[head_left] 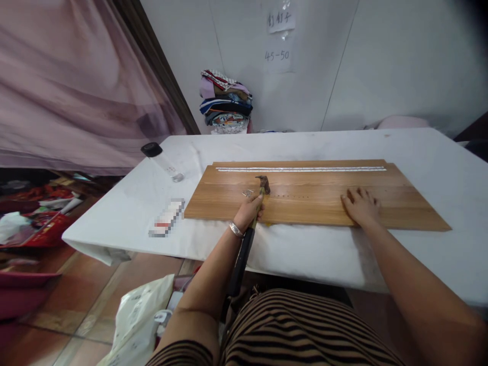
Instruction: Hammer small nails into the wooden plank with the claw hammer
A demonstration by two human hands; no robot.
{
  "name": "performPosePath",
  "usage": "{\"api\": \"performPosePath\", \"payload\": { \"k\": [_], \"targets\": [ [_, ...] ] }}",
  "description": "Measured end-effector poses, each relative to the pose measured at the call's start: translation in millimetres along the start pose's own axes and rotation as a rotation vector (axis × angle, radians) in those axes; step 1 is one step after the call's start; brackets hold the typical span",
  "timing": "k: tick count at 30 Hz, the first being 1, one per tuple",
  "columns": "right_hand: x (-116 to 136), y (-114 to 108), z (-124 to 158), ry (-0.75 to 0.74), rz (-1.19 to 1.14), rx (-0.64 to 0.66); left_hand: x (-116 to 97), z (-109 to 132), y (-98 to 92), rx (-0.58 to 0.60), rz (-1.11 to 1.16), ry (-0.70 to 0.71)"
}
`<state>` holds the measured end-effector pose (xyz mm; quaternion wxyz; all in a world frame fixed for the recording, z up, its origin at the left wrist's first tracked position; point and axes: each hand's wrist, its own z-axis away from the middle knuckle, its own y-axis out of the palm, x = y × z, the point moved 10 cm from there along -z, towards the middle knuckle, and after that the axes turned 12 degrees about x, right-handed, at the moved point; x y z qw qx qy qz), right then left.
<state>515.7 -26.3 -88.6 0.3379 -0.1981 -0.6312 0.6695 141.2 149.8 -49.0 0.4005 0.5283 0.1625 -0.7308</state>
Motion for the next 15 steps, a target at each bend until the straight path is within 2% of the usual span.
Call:
{"api": "performPosePath", "payload": {
  "k": [15],
  "targets": [
    [1.4,-0.4,1.0,-0.003,-0.004,0.009,1.6,0.0,-1.4,0.023,0.036,0.012]
  ]
}}
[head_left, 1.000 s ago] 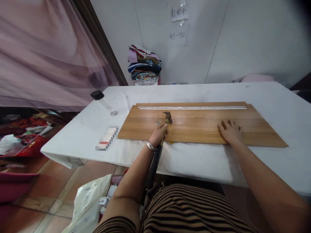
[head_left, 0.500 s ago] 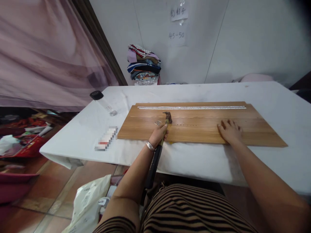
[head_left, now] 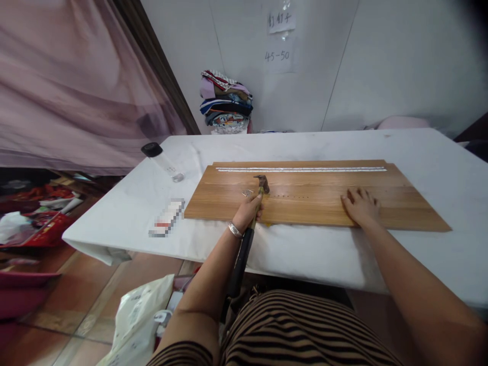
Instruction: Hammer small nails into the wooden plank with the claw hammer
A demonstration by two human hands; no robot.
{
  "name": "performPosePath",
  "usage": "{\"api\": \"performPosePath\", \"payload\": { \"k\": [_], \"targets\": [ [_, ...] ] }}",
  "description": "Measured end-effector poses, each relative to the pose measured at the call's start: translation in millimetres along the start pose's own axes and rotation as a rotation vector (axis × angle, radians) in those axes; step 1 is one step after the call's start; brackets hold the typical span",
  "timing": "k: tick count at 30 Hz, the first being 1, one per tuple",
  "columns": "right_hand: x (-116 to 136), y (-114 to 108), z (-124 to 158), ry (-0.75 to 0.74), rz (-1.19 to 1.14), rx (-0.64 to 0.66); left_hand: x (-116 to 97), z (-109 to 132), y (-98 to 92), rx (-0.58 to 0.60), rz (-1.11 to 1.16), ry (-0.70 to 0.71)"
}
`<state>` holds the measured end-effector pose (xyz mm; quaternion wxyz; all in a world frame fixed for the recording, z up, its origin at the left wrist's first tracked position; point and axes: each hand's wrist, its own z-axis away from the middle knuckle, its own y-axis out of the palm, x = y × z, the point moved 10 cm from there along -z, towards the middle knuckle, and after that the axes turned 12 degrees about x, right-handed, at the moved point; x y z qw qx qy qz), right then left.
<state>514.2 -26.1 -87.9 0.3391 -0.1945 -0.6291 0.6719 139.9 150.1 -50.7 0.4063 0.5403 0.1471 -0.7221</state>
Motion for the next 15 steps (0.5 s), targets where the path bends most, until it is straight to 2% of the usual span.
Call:
{"api": "performPosePath", "payload": {
  "k": [15],
  "targets": [
    [-0.3,-0.2,0.1,-0.004,0.001,-0.004,0.5,-1.4,-0.9,-0.018,-0.009,0.004]
  ]
}}
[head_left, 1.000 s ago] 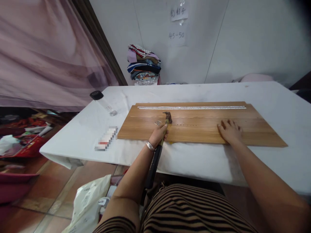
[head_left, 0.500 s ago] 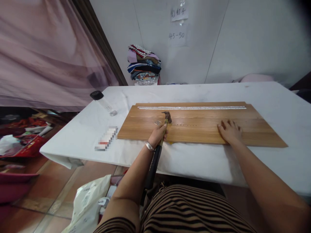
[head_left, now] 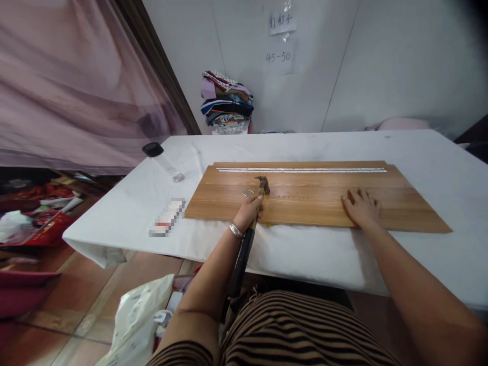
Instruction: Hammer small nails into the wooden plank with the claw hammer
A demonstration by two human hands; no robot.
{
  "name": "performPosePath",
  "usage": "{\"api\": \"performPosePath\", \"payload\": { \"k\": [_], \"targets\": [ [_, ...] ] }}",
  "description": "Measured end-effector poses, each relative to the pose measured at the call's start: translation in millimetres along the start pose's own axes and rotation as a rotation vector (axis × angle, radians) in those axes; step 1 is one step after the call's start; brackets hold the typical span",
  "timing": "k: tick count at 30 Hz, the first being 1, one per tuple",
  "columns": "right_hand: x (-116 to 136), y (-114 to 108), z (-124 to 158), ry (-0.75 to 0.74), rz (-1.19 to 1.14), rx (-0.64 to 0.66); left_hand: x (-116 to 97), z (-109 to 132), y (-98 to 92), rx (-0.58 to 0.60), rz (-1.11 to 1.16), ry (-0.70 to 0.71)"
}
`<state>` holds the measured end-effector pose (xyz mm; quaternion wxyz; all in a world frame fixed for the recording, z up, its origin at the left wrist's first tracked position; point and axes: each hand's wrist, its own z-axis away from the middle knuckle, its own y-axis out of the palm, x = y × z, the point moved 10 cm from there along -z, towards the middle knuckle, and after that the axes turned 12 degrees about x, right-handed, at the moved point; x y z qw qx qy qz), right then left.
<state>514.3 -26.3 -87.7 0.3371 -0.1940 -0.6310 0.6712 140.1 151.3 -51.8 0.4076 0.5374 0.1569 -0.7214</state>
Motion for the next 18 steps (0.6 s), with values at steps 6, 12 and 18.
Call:
{"api": "performPosePath", "payload": {
  "k": [6,12,18],
  "targets": [
    [0.1,0.1,0.3,0.009,-0.006,0.005,-2.3,1.2,0.7,0.014,-0.009,0.014],
    [0.0,-0.2,-0.1,0.002,-0.016,0.004,1.2,-1.3,0.1,0.001,-0.004,-0.007],
    [-0.6,-0.8,0.0,-0.006,-0.032,-0.020,1.1,-1.5,1.9,0.025,0.020,0.007]
  ]
}}
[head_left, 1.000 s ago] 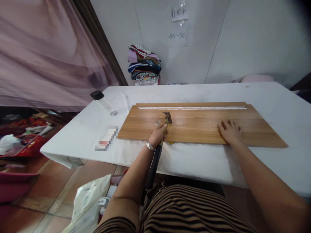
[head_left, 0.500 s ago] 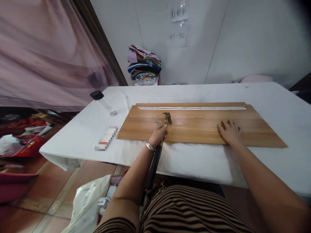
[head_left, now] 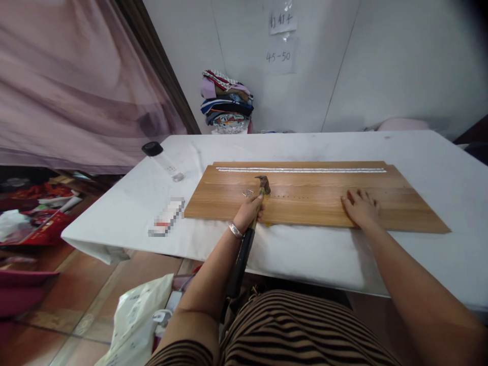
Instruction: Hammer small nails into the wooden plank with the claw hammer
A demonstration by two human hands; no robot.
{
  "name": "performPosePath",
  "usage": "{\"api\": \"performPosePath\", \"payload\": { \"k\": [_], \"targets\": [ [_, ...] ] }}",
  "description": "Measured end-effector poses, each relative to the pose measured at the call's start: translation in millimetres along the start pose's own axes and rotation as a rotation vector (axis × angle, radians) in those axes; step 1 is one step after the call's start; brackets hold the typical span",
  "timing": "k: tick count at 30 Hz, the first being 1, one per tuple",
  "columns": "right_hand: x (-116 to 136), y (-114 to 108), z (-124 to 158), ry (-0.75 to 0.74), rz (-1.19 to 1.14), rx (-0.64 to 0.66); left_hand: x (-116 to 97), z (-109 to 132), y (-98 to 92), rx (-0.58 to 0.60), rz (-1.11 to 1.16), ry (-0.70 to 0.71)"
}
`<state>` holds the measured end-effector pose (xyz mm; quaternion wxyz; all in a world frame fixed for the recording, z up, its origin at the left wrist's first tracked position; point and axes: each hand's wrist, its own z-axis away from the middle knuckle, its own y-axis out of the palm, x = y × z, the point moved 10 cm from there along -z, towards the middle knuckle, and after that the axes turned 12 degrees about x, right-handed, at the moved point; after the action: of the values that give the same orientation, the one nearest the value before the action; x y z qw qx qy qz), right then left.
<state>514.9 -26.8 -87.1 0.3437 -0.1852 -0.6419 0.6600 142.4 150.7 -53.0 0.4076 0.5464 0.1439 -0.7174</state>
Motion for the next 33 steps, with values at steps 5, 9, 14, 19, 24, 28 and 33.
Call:
{"api": "performPosePath", "payload": {
  "k": [5,9,14,19,24,28,33],
  "targets": [
    [0.4,0.6,0.2,0.008,0.008,0.015,-0.7,1.2,-2.0,-0.027,-0.021,-0.009],
    [1.2,0.4,1.0,0.019,0.009,0.040,-1.4,2.0,-1.8,-0.027,-0.022,-0.009],
    [1.9,0.1,1.1,0.005,0.008,0.031,-1.8,2.1,-0.7,-0.007,0.000,0.004],
    [-0.6,0.9,-0.4,0.010,0.006,0.009,-0.4,2.4,-0.7,-0.012,-0.007,-0.003],
    [-0.4,1.8,-0.4,0.008,0.025,0.027,-2.9,2.2,0.8,0.001,-0.003,0.011],
    [0.6,0.3,0.6,0.014,0.042,0.037,-0.8,1.0,-0.8,-0.021,-0.010,-0.009],
    [1.9,-0.7,1.3,0.018,0.042,0.048,-1.6,1.3,-0.5,-0.010,-0.008,-0.002]
  ]
}}
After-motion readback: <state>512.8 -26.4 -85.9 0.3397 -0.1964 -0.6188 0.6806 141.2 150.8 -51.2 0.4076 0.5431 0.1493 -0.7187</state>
